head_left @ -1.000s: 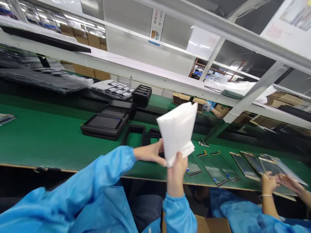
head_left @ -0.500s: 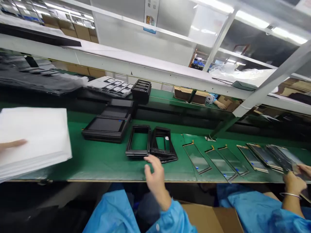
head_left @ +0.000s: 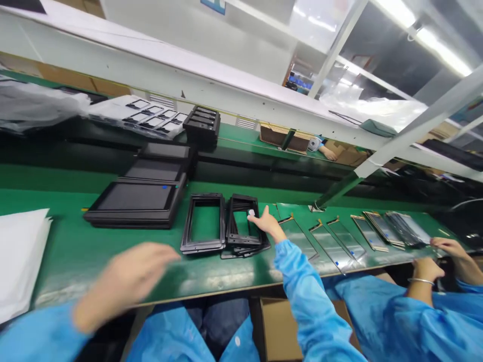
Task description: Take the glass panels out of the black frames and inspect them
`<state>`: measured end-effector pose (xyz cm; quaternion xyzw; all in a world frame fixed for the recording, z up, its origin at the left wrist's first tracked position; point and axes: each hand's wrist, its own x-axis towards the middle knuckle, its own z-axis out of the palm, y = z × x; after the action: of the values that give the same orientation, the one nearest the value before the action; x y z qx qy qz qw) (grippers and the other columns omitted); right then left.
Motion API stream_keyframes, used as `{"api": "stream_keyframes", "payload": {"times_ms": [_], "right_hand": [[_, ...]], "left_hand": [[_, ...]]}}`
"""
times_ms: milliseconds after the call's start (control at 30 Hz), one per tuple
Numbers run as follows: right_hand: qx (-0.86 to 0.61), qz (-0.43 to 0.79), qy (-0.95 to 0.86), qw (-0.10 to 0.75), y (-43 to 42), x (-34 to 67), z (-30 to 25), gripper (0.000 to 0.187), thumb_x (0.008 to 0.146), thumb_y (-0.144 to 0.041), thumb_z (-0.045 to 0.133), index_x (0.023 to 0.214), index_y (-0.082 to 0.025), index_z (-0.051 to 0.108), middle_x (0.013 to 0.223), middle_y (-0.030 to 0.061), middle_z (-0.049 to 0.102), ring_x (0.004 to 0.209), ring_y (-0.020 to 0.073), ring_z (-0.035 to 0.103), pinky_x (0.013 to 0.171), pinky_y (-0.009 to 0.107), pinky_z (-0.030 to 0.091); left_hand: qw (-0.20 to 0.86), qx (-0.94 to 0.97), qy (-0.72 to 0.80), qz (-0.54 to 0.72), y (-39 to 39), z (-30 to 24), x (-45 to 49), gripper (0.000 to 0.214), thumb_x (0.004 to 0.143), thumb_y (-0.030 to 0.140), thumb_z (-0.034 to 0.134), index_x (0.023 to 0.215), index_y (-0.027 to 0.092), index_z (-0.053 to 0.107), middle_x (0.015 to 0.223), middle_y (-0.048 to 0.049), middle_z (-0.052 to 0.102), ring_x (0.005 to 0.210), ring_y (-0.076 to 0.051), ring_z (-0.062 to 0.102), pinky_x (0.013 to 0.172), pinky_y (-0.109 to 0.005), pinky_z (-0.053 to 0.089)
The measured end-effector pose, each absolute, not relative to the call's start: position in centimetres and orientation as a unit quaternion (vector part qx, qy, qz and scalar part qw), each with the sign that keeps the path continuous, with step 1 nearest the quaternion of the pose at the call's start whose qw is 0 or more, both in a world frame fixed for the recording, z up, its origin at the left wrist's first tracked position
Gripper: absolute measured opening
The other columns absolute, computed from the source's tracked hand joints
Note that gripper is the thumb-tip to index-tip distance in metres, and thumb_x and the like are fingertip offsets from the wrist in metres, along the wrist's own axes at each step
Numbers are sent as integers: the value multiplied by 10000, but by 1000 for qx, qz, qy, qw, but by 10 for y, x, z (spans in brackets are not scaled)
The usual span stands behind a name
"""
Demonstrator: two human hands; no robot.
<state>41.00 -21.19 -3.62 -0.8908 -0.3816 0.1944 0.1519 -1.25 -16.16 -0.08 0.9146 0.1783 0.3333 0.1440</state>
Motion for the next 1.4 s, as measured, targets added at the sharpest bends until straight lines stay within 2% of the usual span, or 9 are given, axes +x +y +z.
{"api": "stream_keyframes", "payload": {"times_ms": [100, 167, 267, 400, 600, 767, 1100, 1267, 1400], "right_hand": [[-908, 200, -360, 80, -188, 406, -42, 404, 1028, -386, 711, 1375, -193, 636, 1394, 111, 655, 1177, 281, 691, 989, 510, 601], [-915, 198, -348, 52, -183, 406, -45, 401, 1026, -377, 715, 1369, -186, 639, 1384, 114, 657, 1166, 279, 694, 975, 499, 608], [-915, 204, -348, 33, -186, 411, -46, 394, 1023, -377, 720, 1354, -176, 648, 1374, 123, 661, 1157, 275, 697, 969, 483, 610], [-888, 225, -399, 38, -200, 426, -34, 381, 1025, -378, 718, 1341, -176, 654, 1347, 113, 674, 1124, 265, 707, 942, 465, 622], [-795, 183, -578, 30, -221, 463, 29, 277, 1046, -354, 685, 1252, -168, 672, 1151, 63, 726, 920, 198, 729, 806, 375, 635], [-642, 96, -761, -9, -205, 469, 66, 174, 1039, -153, 540, 1130, -199, 681, 858, 28, 724, 756, 177, 682, 705, 271, 514], [-165, 87, -980, -70, -120, 391, -1, 216, 1017, -96, 613, 918, -268, 699, 849, 15, 749, 742, 173, 649, 770, 295, 519], [-156, 50, -986, -16, -111, 374, 6, 236, 1047, -113, 573, 1021, -269, 749, 941, 19, 785, 943, 183, 709, 982, 329, 555], [-313, -3, -948, 62, -155, 401, 35, 406, 1087, -120, 434, 1412, -243, 644, 1380, 96, 712, 1392, 242, 578, 1202, 493, 464]], "left_hand": [[144, 962, 72, 220, -223, -65, 50, 602, 931, 123, 606, 1499, 321, 624, 1445, -39, 727, 1258, -251, 727, 1070, -334, 601], [152, 971, 109, 146, -252, -100, 86, 762, 886, 173, 711, 1613, 234, 491, 1684, -149, 471, 1521, -365, 490, 1202, -490, 497], [170, 969, 153, 89, -265, -130, 110, 847, 899, 238, 760, 1661, 171, 397, 1766, -211, 233, 1631, -390, 239, 1294, -571, 336], [177, 967, 153, 99, -256, -135, 109, 838, 927, 306, 755, 1667, 171, 385, 1779, -202, 174, 1645, -377, 185, 1318, -566, 286], [198, 964, 165, 71, -257, -125, 113, 842, 888, 227, 757, 1656, 167, 418, 1773, -183, 212, 1636, -373, 231, 1309, -560, 320], [217, 954, 192, 75, -260, -128, 117, 852, 877, 152, 711, 1669, 189, 400, 1777, -150, 220, 1630, -366, 262, 1310, -557, 321], [262, 940, 208, 72, -260, -132, 111, 971, 875, 278, 790, 1716, 254, 305, 1732, -144, 358, 1557, -406, 417, 1267, -552, 405], [247, 948, 193, 63, -254, -141, 106, 913, 877, 319, 777, 1694, 274, 372, 1654, -142, 502, 1472, -432, 532, 1202, -564, 491], [229, 952, 179, 101, -260, -151, 99, 973, 827, 242, 722, 1711, 319, 322, 1635, -117, 535, 1442, -426, 571, 1137, -558, 562]]}}
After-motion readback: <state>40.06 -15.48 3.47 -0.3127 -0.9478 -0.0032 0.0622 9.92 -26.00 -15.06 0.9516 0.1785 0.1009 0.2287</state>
